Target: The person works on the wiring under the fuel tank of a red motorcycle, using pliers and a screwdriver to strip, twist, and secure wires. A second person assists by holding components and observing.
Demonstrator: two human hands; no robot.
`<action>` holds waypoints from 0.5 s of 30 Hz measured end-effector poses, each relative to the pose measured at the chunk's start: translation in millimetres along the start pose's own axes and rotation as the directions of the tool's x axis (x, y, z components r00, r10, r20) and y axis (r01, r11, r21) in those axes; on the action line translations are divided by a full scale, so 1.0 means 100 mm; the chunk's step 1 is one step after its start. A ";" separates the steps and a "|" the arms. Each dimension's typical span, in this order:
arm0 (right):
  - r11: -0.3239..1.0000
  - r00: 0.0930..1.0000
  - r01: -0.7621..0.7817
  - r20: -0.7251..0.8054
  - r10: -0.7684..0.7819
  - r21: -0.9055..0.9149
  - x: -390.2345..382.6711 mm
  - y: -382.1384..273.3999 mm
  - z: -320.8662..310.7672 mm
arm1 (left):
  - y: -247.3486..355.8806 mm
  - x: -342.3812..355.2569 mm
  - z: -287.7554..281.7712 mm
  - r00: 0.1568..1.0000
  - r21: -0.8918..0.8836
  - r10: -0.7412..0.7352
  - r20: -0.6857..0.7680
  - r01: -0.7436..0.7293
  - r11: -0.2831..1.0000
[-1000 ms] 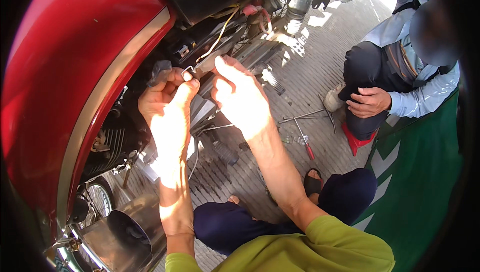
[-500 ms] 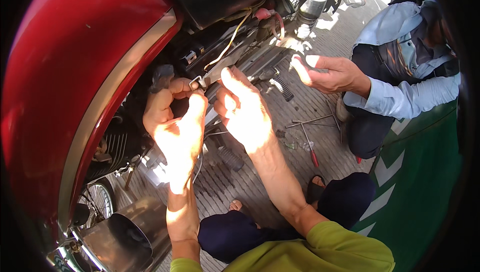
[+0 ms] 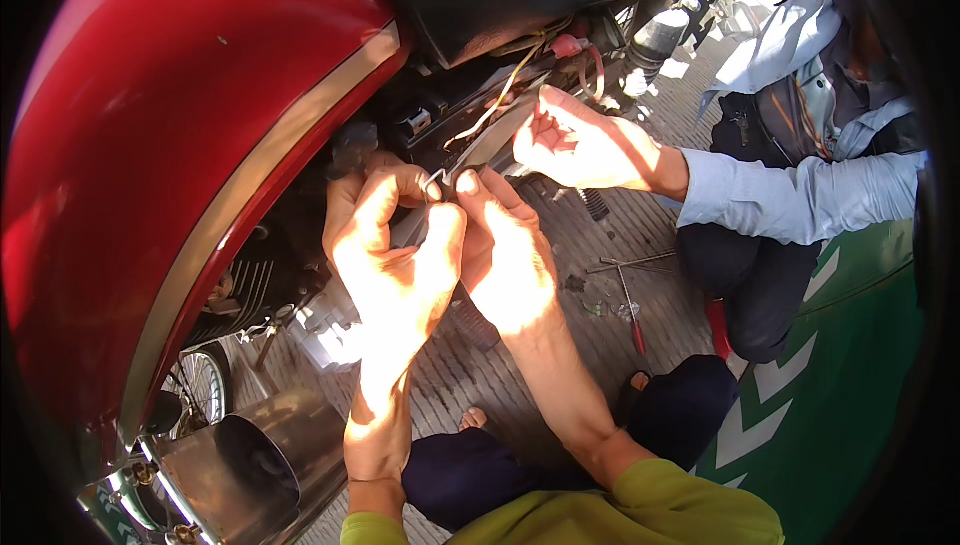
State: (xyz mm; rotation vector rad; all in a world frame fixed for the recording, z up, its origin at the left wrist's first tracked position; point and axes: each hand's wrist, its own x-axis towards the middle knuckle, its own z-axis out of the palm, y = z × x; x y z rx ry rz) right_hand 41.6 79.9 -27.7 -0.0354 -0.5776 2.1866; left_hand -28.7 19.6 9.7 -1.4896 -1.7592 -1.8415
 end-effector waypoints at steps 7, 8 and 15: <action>0.999 0.998 0.014 0.057 -0.017 0.049 0.12 -0.01 -0.09 | -0.10 0.04 0.06 1.000 0.020 0.022 -0.005 -0.022 1.000; 0.998 0.997 0.014 0.069 -0.019 0.063 0.14 0.00 -0.10 | -0.10 0.05 0.06 1.000 0.028 -0.002 -0.004 0.002 1.000; 0.999 0.998 0.022 0.056 -0.023 0.031 0.27 -0.01 -0.19 | -0.22 0.09 0.19 1.000 0.061 -0.029 0.008 0.028 0.998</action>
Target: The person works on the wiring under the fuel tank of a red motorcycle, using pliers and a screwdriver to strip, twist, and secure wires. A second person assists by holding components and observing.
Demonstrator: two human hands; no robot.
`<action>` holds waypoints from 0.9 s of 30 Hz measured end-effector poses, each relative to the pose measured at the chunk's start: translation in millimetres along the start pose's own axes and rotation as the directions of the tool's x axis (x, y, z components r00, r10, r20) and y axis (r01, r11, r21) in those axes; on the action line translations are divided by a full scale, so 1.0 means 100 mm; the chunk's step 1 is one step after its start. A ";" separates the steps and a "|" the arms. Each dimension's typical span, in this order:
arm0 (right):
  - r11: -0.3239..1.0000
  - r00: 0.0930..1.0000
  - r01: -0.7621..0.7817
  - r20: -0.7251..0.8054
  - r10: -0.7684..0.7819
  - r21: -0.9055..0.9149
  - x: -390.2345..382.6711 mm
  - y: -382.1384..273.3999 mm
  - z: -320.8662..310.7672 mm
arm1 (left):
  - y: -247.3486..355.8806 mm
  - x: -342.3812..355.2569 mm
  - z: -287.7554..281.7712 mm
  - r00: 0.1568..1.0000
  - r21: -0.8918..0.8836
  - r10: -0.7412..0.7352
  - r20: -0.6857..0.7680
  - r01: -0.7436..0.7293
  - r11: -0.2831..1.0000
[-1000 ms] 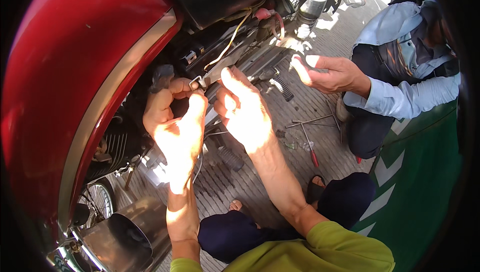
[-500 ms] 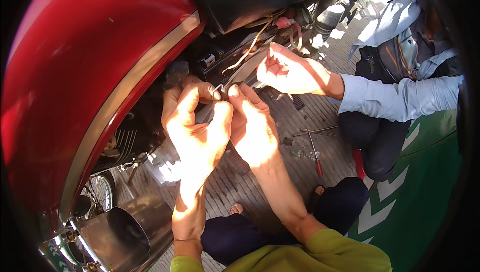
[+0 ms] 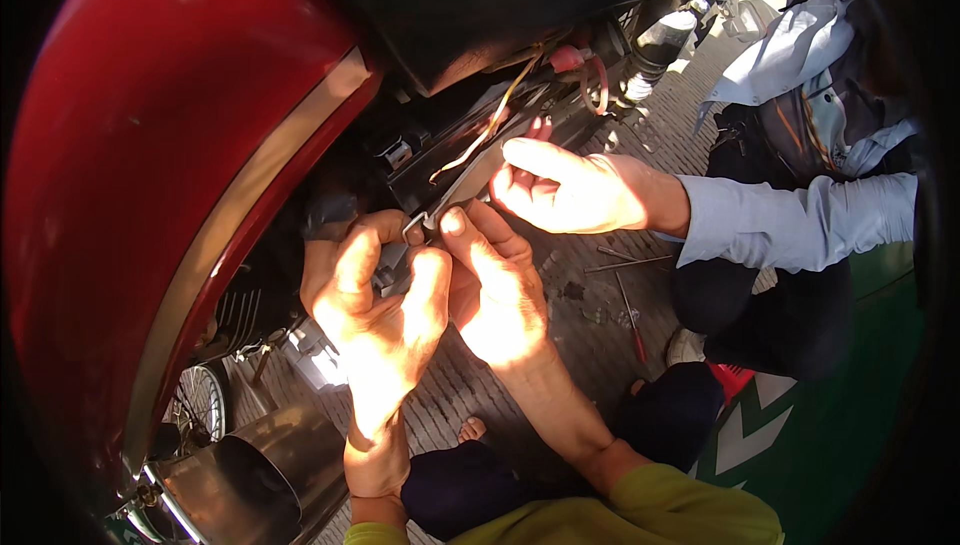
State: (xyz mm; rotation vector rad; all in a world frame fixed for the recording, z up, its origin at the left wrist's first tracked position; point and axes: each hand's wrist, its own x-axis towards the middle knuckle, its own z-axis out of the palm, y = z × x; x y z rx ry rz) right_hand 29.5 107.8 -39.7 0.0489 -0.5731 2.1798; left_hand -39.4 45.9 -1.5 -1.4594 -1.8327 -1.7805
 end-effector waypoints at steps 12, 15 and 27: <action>0.995 0.995 0.095 0.011 -0.096 0.025 0.01 0.31 0.09 | -0.26 0.03 -0.20 0.998 -0.033 0.053 -0.043 -0.055 0.998; 0.999 0.998 0.046 -0.040 -0.047 -0.029 0.05 0.38 0.09 | -0.31 0.04 -0.23 0.998 -0.162 -0.005 -0.065 -0.006 0.987; 0.989 0.994 0.075 -0.071 -0.084 -0.124 0.28 0.55 0.02 | -0.57 0.24 -0.36 0.966 0.286 0.239 0.103 -0.259 0.923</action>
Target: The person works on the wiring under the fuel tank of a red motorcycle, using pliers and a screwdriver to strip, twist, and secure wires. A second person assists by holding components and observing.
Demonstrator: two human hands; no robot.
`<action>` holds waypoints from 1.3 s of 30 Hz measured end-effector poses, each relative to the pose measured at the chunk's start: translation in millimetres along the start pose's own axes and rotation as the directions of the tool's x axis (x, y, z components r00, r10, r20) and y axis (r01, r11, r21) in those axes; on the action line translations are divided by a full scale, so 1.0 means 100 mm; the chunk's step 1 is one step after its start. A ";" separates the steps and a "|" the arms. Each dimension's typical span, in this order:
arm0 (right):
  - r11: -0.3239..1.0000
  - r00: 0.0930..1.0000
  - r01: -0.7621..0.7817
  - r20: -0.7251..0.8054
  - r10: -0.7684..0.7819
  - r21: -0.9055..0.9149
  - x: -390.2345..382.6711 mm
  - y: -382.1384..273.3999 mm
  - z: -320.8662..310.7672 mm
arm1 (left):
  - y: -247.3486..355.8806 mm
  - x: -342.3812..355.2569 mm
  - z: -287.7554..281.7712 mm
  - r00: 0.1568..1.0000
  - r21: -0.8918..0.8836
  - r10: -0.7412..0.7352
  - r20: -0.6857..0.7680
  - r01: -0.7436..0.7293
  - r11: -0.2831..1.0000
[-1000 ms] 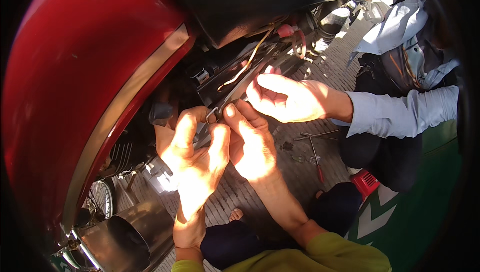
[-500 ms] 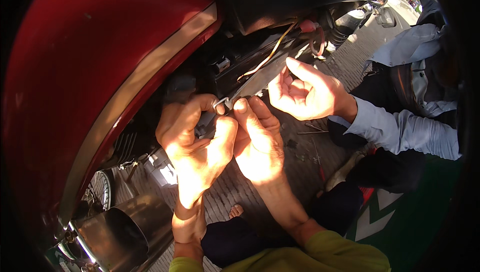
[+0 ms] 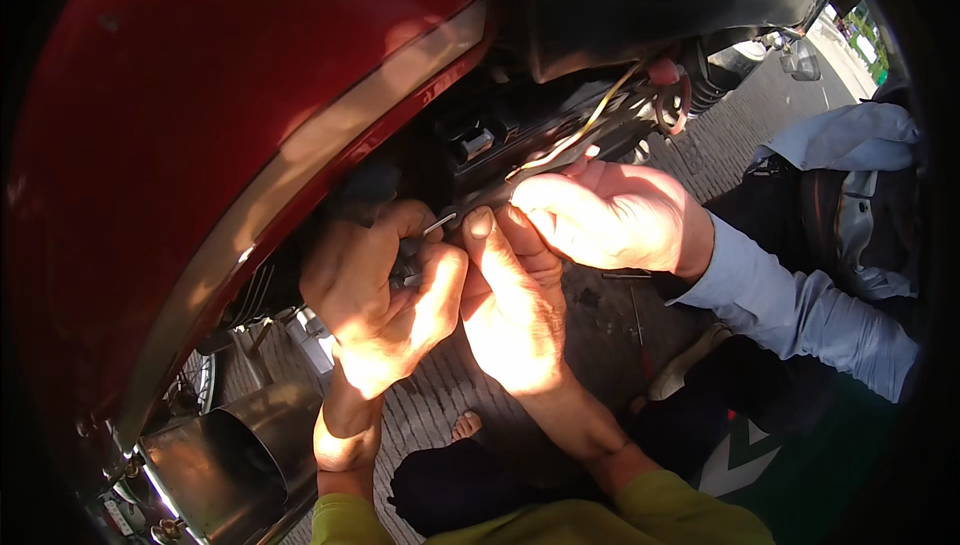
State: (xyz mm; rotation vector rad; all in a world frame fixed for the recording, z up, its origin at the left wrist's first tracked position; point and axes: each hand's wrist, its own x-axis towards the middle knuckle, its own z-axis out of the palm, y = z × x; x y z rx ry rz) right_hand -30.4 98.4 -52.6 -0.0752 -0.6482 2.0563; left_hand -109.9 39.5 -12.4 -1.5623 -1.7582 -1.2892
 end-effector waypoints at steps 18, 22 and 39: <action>0.430 0.940 0.329 0.247 -0.236 -0.841 -0.53 -0.48 0.22 | 0.22 0.00 -0.12 0.985 -0.002 0.168 -0.045 -0.168 0.986; -0.152 0.769 0.494 0.512 -0.382 -0.856 -0.63 -0.81 0.49 | 0.29 -0.15 -0.32 0.980 0.041 0.188 -0.072 -0.185 0.982; -0.503 0.639 0.665 0.769 0.000 -0.552 -0.76 -1.38 1.41 | 0.79 -0.10 -0.93 0.994 -0.092 -0.052 -0.094 0.043 0.995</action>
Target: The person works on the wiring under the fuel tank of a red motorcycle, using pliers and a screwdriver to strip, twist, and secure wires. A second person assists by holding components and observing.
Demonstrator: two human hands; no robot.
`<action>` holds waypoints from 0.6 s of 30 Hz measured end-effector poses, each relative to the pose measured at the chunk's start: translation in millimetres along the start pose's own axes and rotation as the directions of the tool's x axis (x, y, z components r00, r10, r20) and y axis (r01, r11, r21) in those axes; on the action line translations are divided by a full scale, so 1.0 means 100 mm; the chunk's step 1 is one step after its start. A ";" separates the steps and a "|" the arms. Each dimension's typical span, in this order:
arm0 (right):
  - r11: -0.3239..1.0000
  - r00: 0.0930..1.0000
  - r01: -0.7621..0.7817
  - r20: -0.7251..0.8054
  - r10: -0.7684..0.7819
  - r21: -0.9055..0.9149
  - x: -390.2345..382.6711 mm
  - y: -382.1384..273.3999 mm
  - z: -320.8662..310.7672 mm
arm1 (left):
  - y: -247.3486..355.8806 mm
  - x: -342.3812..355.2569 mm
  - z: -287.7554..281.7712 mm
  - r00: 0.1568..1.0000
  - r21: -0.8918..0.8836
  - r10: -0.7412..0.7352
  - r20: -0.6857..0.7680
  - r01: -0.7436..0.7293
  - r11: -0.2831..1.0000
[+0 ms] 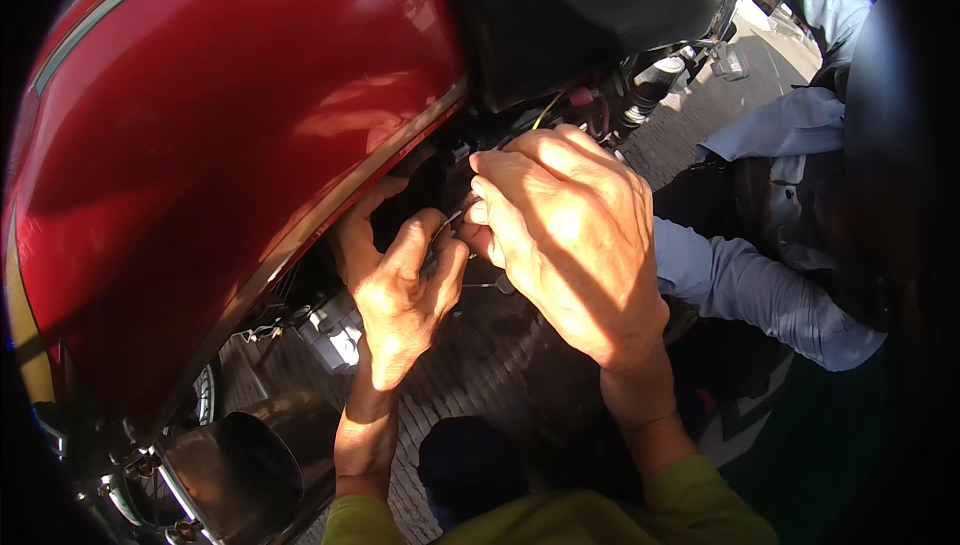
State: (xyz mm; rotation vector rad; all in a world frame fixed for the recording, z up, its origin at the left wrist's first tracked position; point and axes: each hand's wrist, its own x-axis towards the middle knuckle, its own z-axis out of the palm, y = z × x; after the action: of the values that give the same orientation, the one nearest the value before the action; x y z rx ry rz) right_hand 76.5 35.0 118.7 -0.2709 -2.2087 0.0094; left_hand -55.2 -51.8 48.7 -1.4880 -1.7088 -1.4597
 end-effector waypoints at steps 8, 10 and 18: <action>0.996 0.978 -0.060 0.203 0.047 0.060 -0.03 -0.06 -0.04 | 0.01 -0.01 -0.07 0.999 -0.111 0.038 -0.024 -0.040 0.993; 0.996 0.982 0.056 0.178 -0.067 0.067 0.02 -0.04 0.08 | 0.03 -0.03 -0.11 0.999 -0.067 0.036 -0.019 -0.038 0.997; 0.970 0.993 0.112 -0.003 -0.114 0.215 -0.28 -0.14 0.14 | -0.04 -0.23 -0.12 0.983 -0.004 0.160 -0.094 -0.161 0.987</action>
State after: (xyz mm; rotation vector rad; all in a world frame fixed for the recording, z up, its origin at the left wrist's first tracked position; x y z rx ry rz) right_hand 79.2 16.9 89.8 -0.0243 -2.2069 0.1868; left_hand -55.2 -72.1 31.7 -1.5019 -1.4917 -1.4322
